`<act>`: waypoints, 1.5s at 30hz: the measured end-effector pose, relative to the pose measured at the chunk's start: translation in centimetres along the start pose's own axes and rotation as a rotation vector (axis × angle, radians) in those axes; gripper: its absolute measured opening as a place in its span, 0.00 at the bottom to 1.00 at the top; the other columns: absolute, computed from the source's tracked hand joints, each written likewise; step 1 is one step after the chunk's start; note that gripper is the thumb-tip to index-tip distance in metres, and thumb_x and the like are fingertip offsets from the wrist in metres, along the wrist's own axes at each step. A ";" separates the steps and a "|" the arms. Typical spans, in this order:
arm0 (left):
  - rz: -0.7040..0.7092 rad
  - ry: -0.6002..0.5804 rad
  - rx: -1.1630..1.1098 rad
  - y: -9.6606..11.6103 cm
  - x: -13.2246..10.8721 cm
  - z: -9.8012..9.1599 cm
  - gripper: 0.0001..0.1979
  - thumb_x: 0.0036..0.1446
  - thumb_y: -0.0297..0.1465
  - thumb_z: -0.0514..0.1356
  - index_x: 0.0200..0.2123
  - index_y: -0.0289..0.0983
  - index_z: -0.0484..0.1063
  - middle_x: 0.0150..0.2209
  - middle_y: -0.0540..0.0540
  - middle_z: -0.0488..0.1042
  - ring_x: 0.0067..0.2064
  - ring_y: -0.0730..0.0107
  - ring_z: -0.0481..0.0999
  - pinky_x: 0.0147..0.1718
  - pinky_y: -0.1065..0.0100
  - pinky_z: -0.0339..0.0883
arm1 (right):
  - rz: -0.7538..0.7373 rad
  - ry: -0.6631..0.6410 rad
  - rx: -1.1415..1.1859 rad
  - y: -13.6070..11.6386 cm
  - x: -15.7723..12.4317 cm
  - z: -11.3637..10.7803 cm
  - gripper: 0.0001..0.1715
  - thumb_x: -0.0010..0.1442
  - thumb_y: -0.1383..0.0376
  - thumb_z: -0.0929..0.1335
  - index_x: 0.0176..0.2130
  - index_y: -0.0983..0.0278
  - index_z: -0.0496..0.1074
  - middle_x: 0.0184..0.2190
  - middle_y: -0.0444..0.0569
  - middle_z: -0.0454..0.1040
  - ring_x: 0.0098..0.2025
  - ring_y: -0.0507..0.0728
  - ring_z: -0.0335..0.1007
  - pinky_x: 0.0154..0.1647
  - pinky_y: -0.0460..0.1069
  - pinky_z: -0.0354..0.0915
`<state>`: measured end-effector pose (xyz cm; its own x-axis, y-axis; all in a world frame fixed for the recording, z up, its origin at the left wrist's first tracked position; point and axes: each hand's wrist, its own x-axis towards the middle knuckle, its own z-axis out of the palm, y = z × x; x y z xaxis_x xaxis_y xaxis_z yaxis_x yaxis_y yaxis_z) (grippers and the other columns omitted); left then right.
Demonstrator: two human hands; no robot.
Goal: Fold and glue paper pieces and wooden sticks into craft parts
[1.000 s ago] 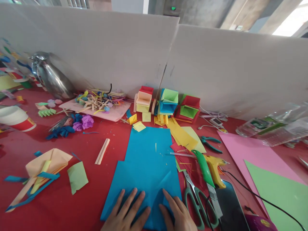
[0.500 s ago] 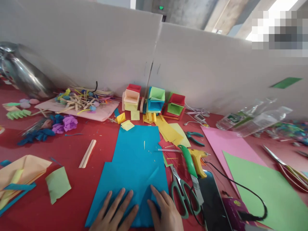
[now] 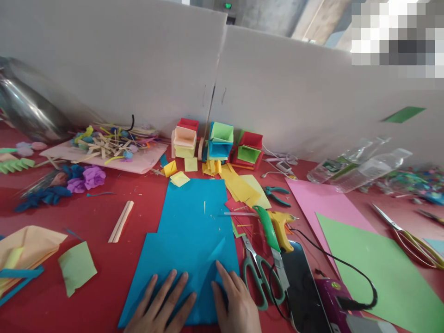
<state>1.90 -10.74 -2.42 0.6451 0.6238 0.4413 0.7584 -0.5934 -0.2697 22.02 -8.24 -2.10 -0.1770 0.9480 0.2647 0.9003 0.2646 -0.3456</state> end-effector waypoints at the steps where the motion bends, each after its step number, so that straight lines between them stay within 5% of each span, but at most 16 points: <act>1: -0.001 -0.003 0.002 0.0 0.0 0.0 0.25 0.55 0.48 0.51 0.53 0.46 0.66 0.49 0.47 0.73 0.51 0.53 0.66 0.58 0.46 0.34 | -0.021 0.012 -0.012 0.0 0.1 -0.1 0.24 0.64 0.58 0.55 0.50 0.65 0.69 0.37 0.54 0.76 0.37 0.58 0.74 0.34 0.49 0.71; 15: -0.023 -0.042 -0.028 0.4 -0.3 0.0 0.26 0.54 0.49 0.52 0.54 0.46 0.65 0.51 0.47 0.70 0.63 0.44 0.43 0.58 0.45 0.33 | -0.151 0.117 -0.137 -0.4 0.9 -0.7 0.26 0.65 0.58 0.53 0.46 0.69 0.71 0.33 0.55 0.78 0.32 0.59 0.76 0.26 0.48 0.73; 23: -0.040 -0.032 -0.072 0.5 -0.2 -0.1 0.30 0.51 0.52 0.52 0.55 0.48 0.63 0.49 0.43 0.71 0.64 0.44 0.39 0.57 0.43 0.31 | -0.154 0.113 -0.133 -0.8 1.0 -0.9 0.26 0.65 0.61 0.52 0.47 0.71 0.70 0.27 0.54 0.76 0.27 0.56 0.75 0.22 0.45 0.70; 37: -0.059 -0.032 -0.063 0.7 -0.5 0.2 0.30 0.52 0.52 0.52 0.56 0.50 0.61 0.52 0.45 0.68 0.64 0.46 0.42 0.58 0.45 0.33 | -0.128 0.127 -0.241 -1.0 0.5 -0.5 0.24 0.65 0.64 0.50 0.51 0.72 0.64 0.26 0.54 0.75 0.26 0.57 0.74 0.22 0.46 0.70; 45: -0.047 -0.038 0.019 0.6 -0.1 0.3 0.28 0.54 0.47 0.53 0.58 0.51 0.56 0.53 0.46 0.68 0.61 0.48 0.53 0.57 0.44 0.36 | -0.169 0.026 -0.207 1.9 -0.4 1.3 0.25 0.64 0.60 0.54 0.56 0.68 0.60 0.31 0.55 0.77 0.31 0.57 0.75 0.25 0.46 0.71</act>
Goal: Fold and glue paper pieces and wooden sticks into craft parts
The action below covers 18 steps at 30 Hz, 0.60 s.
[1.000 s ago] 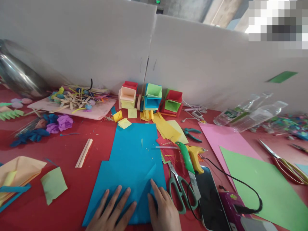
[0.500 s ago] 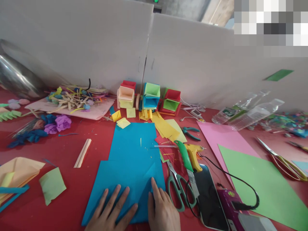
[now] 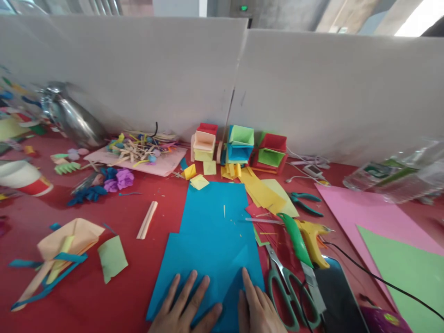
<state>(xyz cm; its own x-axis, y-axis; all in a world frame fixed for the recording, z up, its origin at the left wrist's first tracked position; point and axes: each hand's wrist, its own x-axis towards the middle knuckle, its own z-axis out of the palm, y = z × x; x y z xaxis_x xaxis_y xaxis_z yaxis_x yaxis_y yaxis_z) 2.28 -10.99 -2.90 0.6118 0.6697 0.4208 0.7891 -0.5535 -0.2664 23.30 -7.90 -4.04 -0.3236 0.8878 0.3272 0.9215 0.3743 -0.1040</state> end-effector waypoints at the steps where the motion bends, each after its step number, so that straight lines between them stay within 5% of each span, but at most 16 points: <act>1: -0.008 -0.002 0.011 0.0 0.0 0.1 0.28 0.55 0.46 0.53 0.58 0.51 0.56 0.54 0.46 0.67 0.60 0.50 0.56 0.57 0.45 0.37 | 0.011 -0.006 -0.008 0.3 -0.1 0.3 0.25 0.64 0.60 0.54 0.56 0.68 0.60 0.33 0.55 0.77 0.31 0.57 0.75 0.26 0.46 0.71; 12: -0.028 -0.044 -0.041 0.2 0.1 -0.6 0.28 0.56 0.47 0.51 0.59 0.49 0.54 0.54 0.44 0.67 0.58 0.50 0.58 0.56 0.46 0.36 | -0.025 0.135 0.012 -0.7 1.1 -1.3 0.24 0.64 0.61 0.53 0.54 0.66 0.63 0.25 0.52 0.74 0.25 0.57 0.73 0.20 0.46 0.69; 18: -0.045 -0.123 -0.127 0.4 -0.4 -0.7 0.32 0.55 0.46 0.53 0.61 0.48 0.50 0.58 0.43 0.62 0.58 0.48 0.55 0.55 0.46 0.36 | -0.026 0.155 0.006 -1.9 0.1 -2.6 0.21 0.63 0.61 0.56 0.47 0.65 0.71 0.45 0.59 0.72 0.43 0.64 0.71 0.35 0.56 0.71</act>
<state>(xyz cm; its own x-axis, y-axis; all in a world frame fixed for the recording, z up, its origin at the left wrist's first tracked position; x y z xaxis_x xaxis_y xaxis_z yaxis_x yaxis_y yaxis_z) 2.28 -11.85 -2.59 0.5840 0.7465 0.3190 0.8076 -0.5742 -0.1349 22.05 -9.23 -1.41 -0.3098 0.8261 0.4707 0.9119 0.3984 -0.0990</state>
